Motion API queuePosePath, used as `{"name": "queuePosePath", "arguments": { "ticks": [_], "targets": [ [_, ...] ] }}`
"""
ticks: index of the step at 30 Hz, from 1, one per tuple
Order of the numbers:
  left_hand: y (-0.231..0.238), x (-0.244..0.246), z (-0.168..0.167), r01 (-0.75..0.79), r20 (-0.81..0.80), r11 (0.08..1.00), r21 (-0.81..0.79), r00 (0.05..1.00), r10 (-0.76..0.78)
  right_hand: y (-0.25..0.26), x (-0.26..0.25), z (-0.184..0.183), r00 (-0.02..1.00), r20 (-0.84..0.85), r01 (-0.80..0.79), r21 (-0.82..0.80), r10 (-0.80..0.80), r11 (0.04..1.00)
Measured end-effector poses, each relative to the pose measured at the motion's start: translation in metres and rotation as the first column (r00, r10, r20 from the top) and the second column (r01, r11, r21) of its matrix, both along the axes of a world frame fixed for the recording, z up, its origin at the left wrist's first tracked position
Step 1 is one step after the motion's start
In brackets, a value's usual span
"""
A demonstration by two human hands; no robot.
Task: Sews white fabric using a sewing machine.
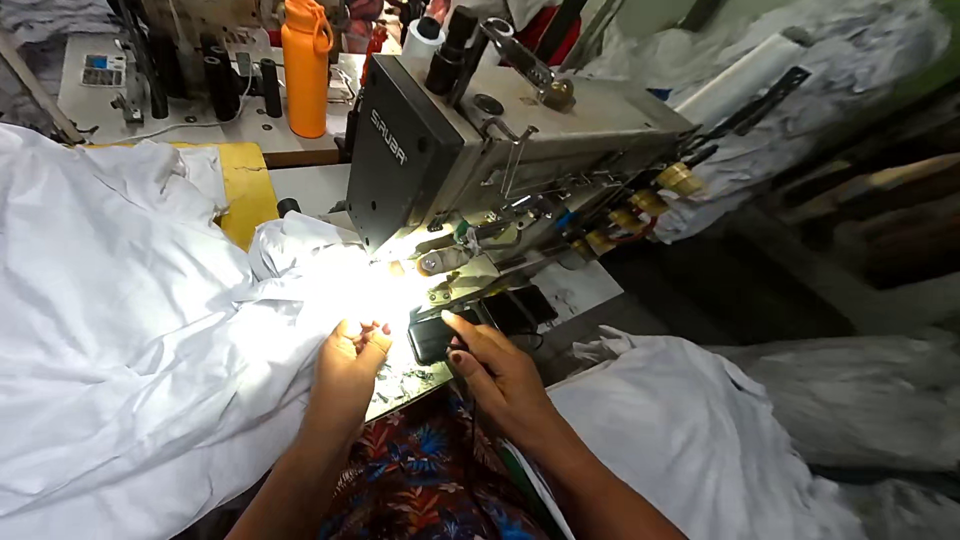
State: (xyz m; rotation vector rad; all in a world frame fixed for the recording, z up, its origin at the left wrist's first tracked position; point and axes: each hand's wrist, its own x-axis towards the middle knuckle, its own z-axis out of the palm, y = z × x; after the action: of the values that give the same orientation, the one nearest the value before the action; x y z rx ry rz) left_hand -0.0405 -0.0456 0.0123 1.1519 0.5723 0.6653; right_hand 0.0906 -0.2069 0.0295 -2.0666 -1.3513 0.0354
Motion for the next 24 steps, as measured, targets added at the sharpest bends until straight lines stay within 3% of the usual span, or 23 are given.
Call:
{"name": "queuePosePath", "arguments": {
  "ticks": [3, 6, 10, 15, 20, 22, 24],
  "targets": [
    [-0.005, 0.005, 0.013, 0.013, 0.145, 0.911, -0.413, 0.988, 0.052, 0.022, -0.016, 0.000, 0.991, 0.097, -0.104, 0.143, 0.091, 0.984],
    [-0.009, 0.007, 0.020, 0.020, 0.185, 0.847, -0.532, 0.978, 0.093, 0.041, -0.022, -0.004, 0.982, 0.186, -0.066, 0.132, 0.041, 0.989],
    [-0.008, 0.006, 0.018, 0.040, 0.233, 0.851, -0.524, 0.968, 0.098, 0.054, -0.021, -0.007, 0.962, 0.273, -0.015, 0.141, -0.024, 0.990],
    [-0.004, 0.006, 0.017, 0.030, 0.223, 0.853, -0.521, 0.970, 0.102, 0.058, -0.008, -0.015, 0.943, 0.333, -0.093, 0.216, 0.017, 0.972],
    [0.004, 0.002, 0.019, 0.042, 0.169, 0.813, -0.580, 0.983, 0.070, 0.050, 0.050, 0.017, 0.929, 0.287, 0.229, 0.047, -0.233, 0.972],
    [0.007, 0.001, 0.017, 0.053, 0.152, 0.881, -0.470, 0.988, 0.022, 0.060, 0.089, 0.021, 0.908, 0.278, 0.325, 0.004, -0.313, 0.946],
    [0.011, 0.002, 0.008, 0.029, 0.082, 0.992, -0.123, 0.996, -0.019, 0.074, 0.120, 0.018, 0.924, 0.258, 0.318, -0.101, -0.284, 0.943]
  ]
}}
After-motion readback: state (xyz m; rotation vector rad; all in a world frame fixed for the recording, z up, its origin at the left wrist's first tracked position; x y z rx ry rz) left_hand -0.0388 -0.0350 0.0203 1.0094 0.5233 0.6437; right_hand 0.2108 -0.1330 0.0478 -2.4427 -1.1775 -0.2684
